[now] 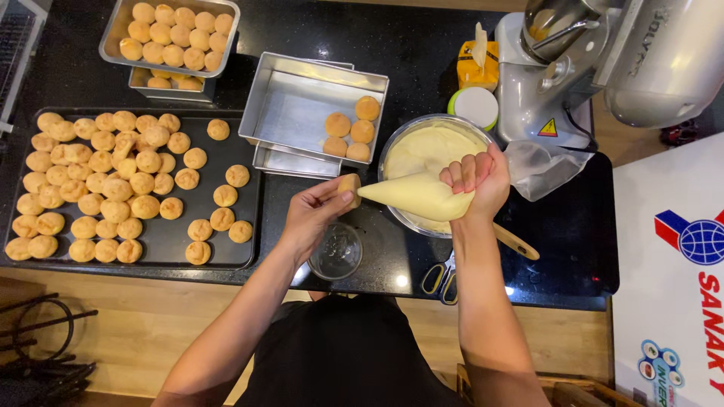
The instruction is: The person fills small, round, baked pastries with a cream filling using a piping bag. They pick up each pastry from a large baking sheet, squeeze the cream into the center, and place the filled pastry into a rectangular metal tray. The person periodically refills the piping bag from a large bowl of cream using a spatula.
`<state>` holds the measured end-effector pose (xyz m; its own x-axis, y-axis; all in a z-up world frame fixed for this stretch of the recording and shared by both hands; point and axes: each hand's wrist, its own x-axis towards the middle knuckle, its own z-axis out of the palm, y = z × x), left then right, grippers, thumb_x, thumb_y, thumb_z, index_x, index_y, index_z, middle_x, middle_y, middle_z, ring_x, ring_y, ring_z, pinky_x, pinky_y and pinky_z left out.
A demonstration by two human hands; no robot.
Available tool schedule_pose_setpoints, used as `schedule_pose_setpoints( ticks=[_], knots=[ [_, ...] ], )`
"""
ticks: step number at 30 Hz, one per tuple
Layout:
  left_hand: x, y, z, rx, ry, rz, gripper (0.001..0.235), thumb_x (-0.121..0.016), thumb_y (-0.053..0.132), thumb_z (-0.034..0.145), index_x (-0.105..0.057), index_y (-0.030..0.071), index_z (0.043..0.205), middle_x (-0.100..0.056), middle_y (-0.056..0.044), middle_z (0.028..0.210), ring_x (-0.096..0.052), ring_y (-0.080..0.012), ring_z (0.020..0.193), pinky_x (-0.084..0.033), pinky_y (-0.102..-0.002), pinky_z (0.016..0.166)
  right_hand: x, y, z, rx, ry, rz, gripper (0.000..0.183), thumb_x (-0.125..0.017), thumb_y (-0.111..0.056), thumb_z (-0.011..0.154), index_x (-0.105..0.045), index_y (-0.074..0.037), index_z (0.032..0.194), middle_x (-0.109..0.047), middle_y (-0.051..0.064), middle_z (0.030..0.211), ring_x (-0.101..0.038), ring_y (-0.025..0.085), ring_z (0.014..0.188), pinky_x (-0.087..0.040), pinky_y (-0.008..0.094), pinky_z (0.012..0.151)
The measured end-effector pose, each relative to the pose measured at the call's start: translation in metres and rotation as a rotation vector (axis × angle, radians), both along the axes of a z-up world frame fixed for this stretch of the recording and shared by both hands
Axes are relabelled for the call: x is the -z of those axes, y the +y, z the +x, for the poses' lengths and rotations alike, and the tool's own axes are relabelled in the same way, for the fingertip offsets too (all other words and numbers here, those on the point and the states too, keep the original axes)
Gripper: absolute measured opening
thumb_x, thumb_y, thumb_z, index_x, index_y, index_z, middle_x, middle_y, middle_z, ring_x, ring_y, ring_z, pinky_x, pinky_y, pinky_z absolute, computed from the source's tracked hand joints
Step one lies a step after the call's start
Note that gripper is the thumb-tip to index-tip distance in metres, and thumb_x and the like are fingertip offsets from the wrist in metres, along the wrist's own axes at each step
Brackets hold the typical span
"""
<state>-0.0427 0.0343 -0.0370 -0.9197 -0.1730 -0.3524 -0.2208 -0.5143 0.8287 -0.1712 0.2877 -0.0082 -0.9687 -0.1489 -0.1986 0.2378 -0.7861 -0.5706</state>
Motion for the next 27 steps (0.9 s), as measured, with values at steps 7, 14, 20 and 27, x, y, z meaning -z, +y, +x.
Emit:
schedule_pose_setpoints(
  ticks=[7,14,20,27],
  knots=[
    [-0.005,0.012,-0.005,0.058,0.005,-0.019,0.045,-0.077,0.006,0.088,-0.068,-0.001,0.131,-0.074,-0.01,0.116,-0.072,-0.0145,0.102,-0.059,-0.029,0.093,0.007,0.016,-0.003,0.102,-0.108,-0.159,0.055,-0.043,-0.033,0.105,-0.028,-0.019,0.054,-0.034,0.001,0.046,-0.033,0.018,0.042,-0.035,0.035,0.053],
    [-0.018,0.022,-0.01,0.191,0.06,-0.199,0.058,-0.08,0.002,0.085,-0.062,0.001,0.14,-0.073,-0.009,0.124,-0.069,-0.0116,0.107,-0.055,-0.026,0.097,0.016,0.03,-0.003,0.165,-0.199,-0.216,0.051,-0.044,-0.031,0.102,-0.028,-0.02,0.055,-0.036,0.0,0.047,-0.037,0.018,0.044,-0.037,0.036,0.055],
    [-0.032,0.026,-0.013,0.306,0.097,-0.244,0.065,-0.078,0.002,0.086,-0.054,0.001,0.146,-0.069,-0.008,0.132,-0.067,-0.0123,0.117,-0.054,-0.027,0.101,0.02,0.04,0.002,0.207,-0.221,-0.23,0.051,-0.046,-0.029,0.101,-0.026,-0.021,0.056,-0.035,0.0,0.047,-0.038,0.018,0.045,-0.037,0.035,0.056],
    [-0.027,0.029,-0.018,0.348,0.14,-0.236,0.06,-0.077,0.002,0.089,-0.056,-0.001,0.145,-0.07,-0.009,0.132,-0.068,-0.0148,0.117,-0.054,-0.029,0.103,0.026,0.055,0.007,0.292,-0.272,-0.229,0.049,-0.047,-0.028,0.101,-0.028,-0.019,0.057,-0.034,0.001,0.048,-0.039,0.02,0.047,-0.038,0.038,0.058]
  ],
)
